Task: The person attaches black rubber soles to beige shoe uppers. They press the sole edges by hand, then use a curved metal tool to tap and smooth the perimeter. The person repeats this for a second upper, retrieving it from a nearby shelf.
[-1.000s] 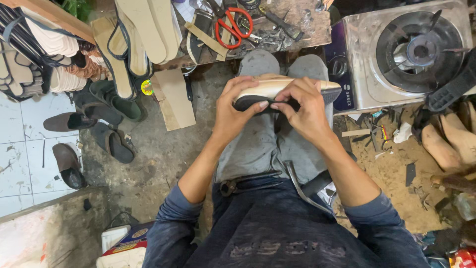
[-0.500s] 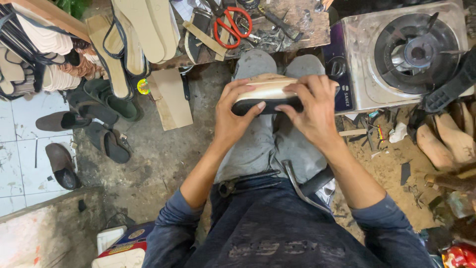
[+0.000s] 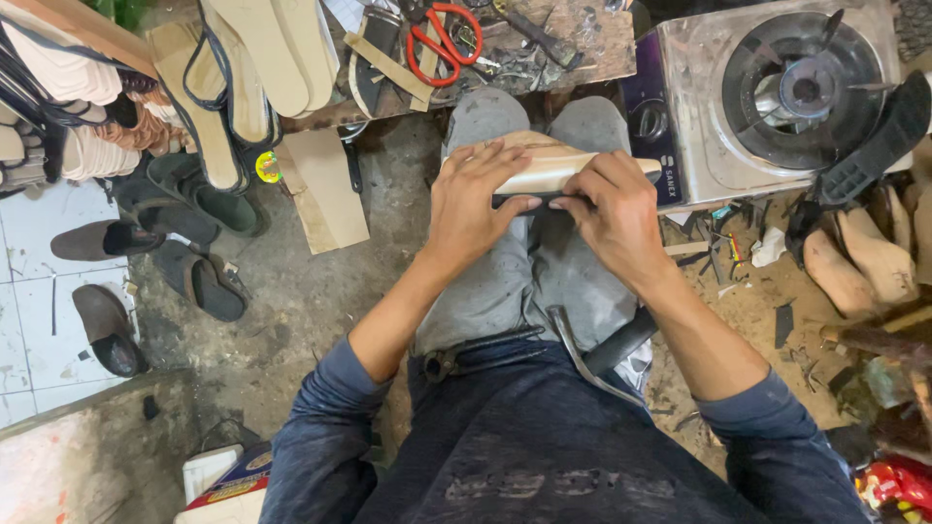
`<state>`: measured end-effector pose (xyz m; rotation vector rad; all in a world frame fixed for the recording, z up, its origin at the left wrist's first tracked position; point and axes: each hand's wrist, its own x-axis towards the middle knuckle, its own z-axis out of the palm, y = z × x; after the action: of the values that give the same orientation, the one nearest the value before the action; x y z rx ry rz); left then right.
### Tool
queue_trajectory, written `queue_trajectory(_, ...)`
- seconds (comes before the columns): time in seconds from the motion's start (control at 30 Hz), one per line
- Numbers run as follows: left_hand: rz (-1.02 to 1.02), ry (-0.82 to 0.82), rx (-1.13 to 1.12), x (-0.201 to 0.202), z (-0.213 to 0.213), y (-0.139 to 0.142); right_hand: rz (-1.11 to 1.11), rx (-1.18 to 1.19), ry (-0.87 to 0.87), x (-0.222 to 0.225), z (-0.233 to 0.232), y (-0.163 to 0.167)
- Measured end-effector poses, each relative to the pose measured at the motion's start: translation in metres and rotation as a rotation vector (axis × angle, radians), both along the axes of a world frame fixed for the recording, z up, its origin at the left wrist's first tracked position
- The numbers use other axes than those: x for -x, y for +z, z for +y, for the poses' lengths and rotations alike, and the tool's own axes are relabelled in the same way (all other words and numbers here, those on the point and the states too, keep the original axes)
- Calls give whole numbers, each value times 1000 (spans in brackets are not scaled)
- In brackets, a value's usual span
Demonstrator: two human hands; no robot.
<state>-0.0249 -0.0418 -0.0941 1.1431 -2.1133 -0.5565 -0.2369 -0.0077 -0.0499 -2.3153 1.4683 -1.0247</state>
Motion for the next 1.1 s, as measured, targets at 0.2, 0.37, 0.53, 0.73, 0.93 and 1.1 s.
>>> queue_trajectory(0.2,-8,39,23,3,2,0,48,55,-35,1,1,5)
queue_trajectory(0.37,-133,-66,36,4,-1,2,118,65,-12,24,0,9)
queue_trajectory(0.53,-112,-238,44,24,-12,1,157,71,48,29,3,2)
queue_trajectory(0.73,-33,-186,26,25,-7,-1,117,-18,50,26,1,1)
queue_trajectory(0.93,-42,-170,17,22,-9,9,86,76,54,35,1,7)
queue_trajectory(1.1,-19,-274,34,29,-12,12,62,-1,118,42,-1,3)
